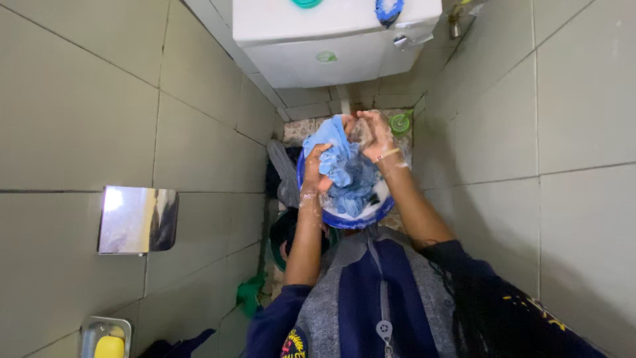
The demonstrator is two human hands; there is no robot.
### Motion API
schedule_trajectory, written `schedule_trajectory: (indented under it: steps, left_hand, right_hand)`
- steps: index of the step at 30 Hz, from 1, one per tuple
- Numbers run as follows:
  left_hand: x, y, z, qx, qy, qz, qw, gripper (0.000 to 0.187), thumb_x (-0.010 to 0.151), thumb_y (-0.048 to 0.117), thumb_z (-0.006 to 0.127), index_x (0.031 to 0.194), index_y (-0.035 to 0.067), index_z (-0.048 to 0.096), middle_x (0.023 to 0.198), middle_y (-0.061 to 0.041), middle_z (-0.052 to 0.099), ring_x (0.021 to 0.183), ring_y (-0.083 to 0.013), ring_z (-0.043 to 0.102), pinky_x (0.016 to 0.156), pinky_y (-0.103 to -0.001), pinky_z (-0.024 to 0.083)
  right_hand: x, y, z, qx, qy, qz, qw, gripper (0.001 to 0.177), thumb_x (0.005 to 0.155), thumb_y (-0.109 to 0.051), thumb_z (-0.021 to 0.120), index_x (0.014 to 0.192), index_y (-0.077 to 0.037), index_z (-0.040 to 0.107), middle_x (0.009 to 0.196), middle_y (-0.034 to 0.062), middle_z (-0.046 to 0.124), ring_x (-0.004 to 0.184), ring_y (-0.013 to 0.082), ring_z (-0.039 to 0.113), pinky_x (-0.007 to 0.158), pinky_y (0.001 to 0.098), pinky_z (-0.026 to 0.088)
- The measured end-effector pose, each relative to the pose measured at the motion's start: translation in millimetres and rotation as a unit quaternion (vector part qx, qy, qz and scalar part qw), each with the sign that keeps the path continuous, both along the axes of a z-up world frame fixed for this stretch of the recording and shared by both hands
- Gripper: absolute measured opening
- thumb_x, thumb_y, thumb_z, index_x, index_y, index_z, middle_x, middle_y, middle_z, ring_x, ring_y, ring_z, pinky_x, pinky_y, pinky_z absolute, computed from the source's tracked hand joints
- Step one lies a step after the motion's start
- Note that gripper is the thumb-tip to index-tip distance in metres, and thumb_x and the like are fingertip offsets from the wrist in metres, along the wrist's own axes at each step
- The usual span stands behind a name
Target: The person washes clothes by hand, scrubbing and rubbing the garments in a bucket of soapy water.
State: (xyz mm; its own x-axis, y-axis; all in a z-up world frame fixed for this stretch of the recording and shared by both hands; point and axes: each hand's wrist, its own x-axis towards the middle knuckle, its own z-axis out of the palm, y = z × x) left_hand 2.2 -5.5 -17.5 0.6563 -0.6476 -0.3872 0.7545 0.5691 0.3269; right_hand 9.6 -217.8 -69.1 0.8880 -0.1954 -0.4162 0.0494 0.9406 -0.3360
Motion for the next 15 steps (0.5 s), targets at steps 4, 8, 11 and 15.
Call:
schedule_trajectory:
  steps: [4, 8, 11, 15]
  left_hand:
    - [-5, -6, 19, -0.006, -0.025, 0.019, 0.999, 0.014, 0.095, 0.020, 0.061, 0.099, 0.008, 0.054, 0.091, -0.002, 0.057, 0.077, -0.0159, 0.054, 0.069, -0.029, 0.045]
    - [-17, -7, 81, -0.069, -0.116, 0.030, 0.990, 0.057, 0.093, 0.025, 0.059, 0.141, -0.002, 0.042, 0.139, -0.013, 0.053, 0.126, -0.0245, 0.051, 0.104, -0.035, 0.044]
    - [-20, -11, 113, -0.078, -0.182, 0.041, 0.979, 0.080, 0.095, 0.028, 0.058, 0.161, -0.005, 0.026, 0.164, -0.017, 0.038, 0.155, -0.0313, 0.035, 0.124, -0.040, 0.035]
    - [-25, -12, 124, -0.070, -0.192, 0.046, 0.978, 0.078, 0.095, 0.030, 0.058, 0.159, -0.003, 0.030, 0.164, -0.015, 0.038, 0.157, -0.0313, 0.029, 0.124, -0.042, 0.033]
  right_hand:
    - [-12, -3, 38, 0.111, -0.063, 0.145, 0.981, 0.033, 0.091, -0.015, 0.071, 0.114, 0.007, 0.065, 0.106, 0.0199, 0.071, 0.091, 0.0301, 0.068, 0.084, 0.0388, 0.059]
    - [-22, -7, 57, 0.059, 0.022, 0.069, 0.996, 0.035, 0.080, -0.011, 0.066, 0.114, -0.006, 0.060, 0.107, 0.0158, 0.076, 0.097, 0.0239, 0.073, 0.086, 0.0328, 0.062]
    - [-26, -14, 61, 0.013, 0.052, 0.060, 0.997, 0.035, 0.097, -0.030, 0.073, 0.120, -0.008, 0.056, 0.102, 0.0108, 0.074, 0.084, 0.0155, 0.068, 0.076, 0.0246, 0.058]
    - [-27, -9, 78, -0.103, 0.038, 0.093, 0.990, 0.045, 0.095, -0.047, 0.072, 0.113, -0.007, 0.062, 0.080, 0.0049, 0.064, 0.063, 0.0132, 0.060, 0.056, 0.0233, 0.051]
